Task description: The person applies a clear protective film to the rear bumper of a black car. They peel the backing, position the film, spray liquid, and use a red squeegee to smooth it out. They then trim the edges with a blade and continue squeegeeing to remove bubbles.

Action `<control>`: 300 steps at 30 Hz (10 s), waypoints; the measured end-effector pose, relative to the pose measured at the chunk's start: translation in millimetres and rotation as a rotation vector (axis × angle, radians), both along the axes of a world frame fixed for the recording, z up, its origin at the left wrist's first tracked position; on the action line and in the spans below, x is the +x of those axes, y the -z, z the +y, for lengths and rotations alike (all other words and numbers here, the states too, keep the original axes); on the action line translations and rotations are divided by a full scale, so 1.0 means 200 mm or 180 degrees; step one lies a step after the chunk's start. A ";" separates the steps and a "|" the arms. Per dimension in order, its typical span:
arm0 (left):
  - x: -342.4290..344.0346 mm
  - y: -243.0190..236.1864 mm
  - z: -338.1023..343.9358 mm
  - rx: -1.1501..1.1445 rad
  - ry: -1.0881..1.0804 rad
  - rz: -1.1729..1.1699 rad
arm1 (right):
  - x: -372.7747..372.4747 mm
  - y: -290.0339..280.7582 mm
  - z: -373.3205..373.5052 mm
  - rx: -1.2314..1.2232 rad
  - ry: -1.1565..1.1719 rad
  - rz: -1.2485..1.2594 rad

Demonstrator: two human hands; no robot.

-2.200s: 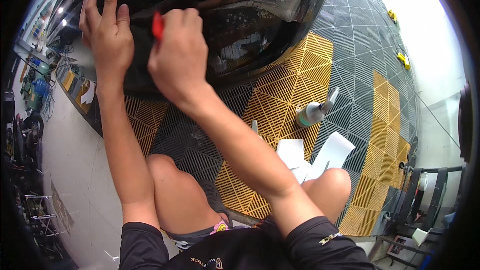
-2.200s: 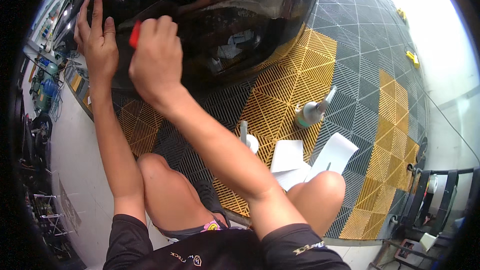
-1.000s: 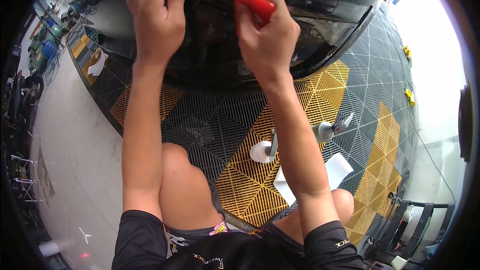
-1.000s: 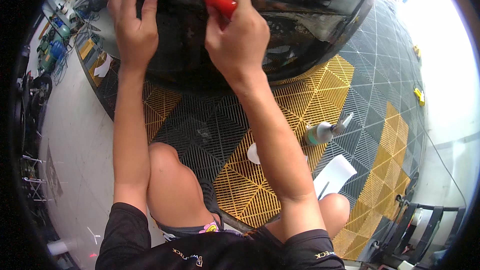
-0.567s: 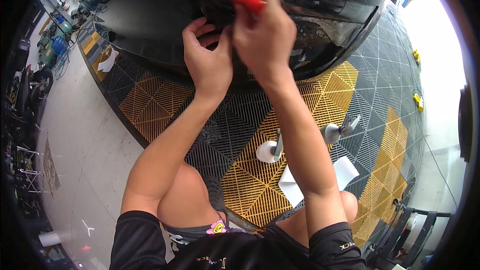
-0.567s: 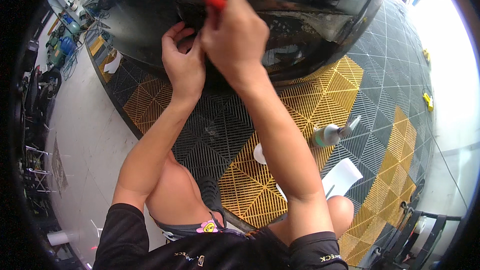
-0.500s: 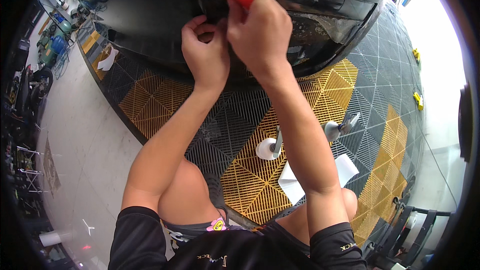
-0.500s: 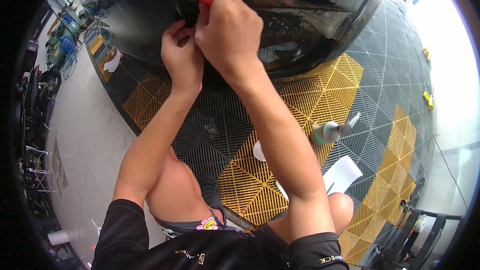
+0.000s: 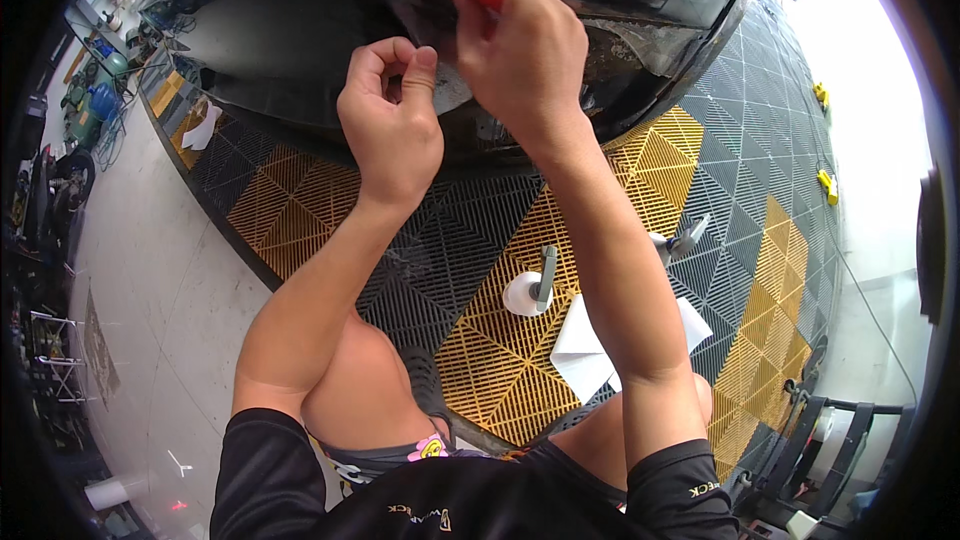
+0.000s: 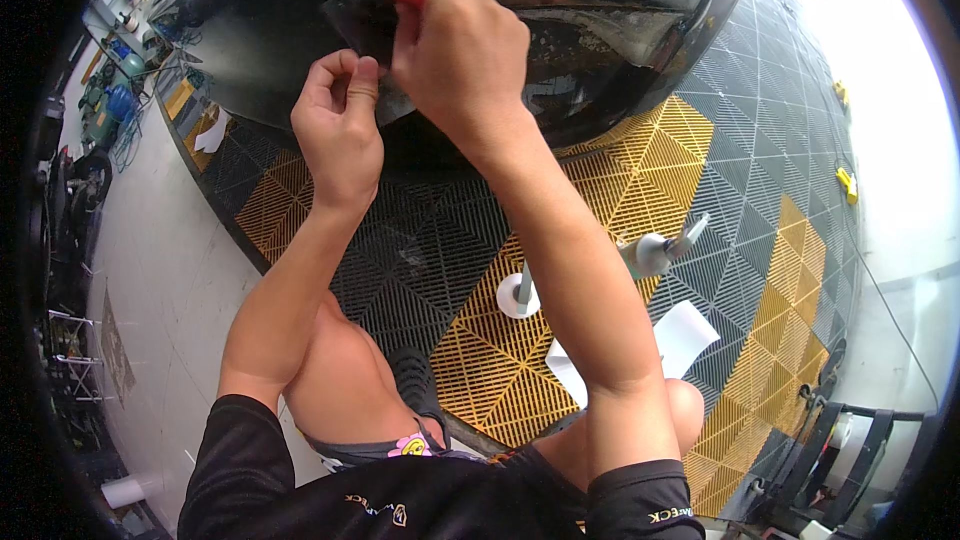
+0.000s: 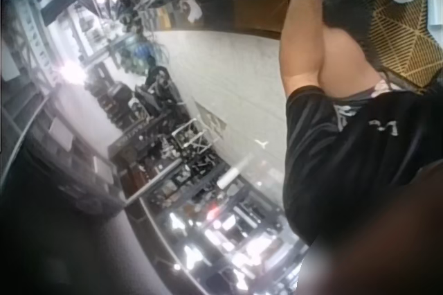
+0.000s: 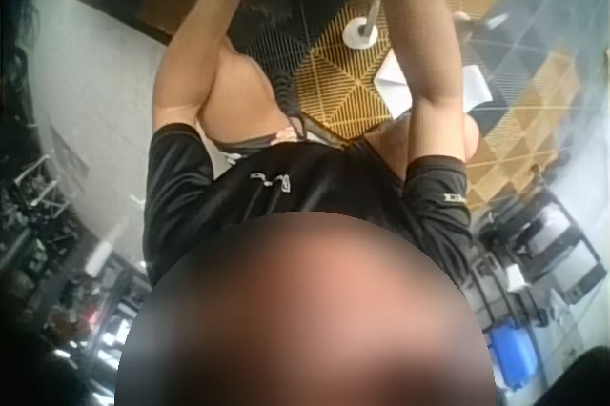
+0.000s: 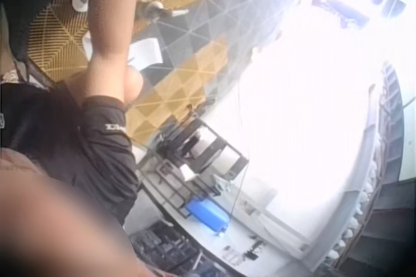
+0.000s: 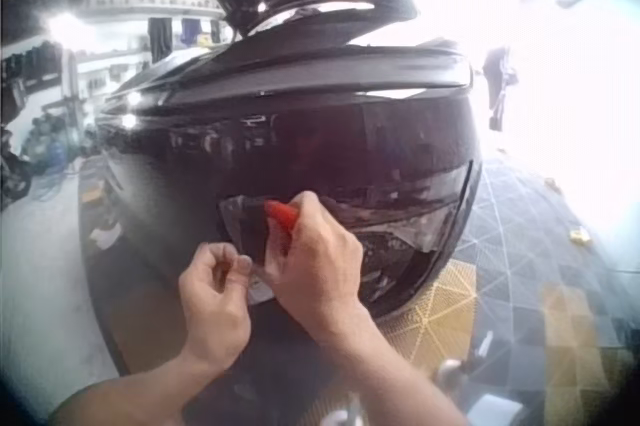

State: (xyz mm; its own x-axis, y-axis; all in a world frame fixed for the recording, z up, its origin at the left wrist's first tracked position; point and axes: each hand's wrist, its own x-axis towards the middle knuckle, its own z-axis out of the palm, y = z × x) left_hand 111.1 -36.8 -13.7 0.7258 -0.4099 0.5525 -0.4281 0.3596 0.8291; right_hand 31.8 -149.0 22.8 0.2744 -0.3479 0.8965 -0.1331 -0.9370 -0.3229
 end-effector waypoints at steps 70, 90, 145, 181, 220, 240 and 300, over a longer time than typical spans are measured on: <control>0.23 -0.07 -0.16 -0.0746 -0.1016 -0.0965 | 0.09 -0.14 0.12 -0.1247 0.0515 0.0792; 0.32 -0.02 -0.16 -0.0581 -0.1211 -0.1929 | -0.23 -0.24 -0.04 -0.0701 0.0689 0.0458; 0.30 -0.05 -0.13 -0.0227 -0.1009 -0.1668 | -0.69 -0.34 -0.51 -0.1347 0.0871 0.1681; 0.30 -0.06 -0.10 -0.0072 -0.1017 -0.1677 | -0.90 -0.45 -0.74 -0.1450 0.0603 0.2618; 0.40 -0.09 -0.11 -0.0062 -0.1088 -0.1360 | -1.17 0.36 0.22 0.0801 -0.0831 0.1801; 0.35 -0.07 -0.16 -0.0273 -0.1522 -0.1634 | -1.07 0.11 -0.41 0.0221 0.0904 0.0131; 0.33 -0.07 -0.13 -0.0216 -0.1341 -0.1893 | -0.88 -0.26 -0.87 0.1439 0.1693 -0.0252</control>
State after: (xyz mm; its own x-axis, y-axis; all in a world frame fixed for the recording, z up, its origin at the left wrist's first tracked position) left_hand 176.1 -62.8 1.3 0.3835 -0.1130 0.9166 -0.9124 0.1075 0.3950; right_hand -144.1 -323.8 75.0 -0.0965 -0.7602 0.6424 -0.4962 -0.5228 -0.6932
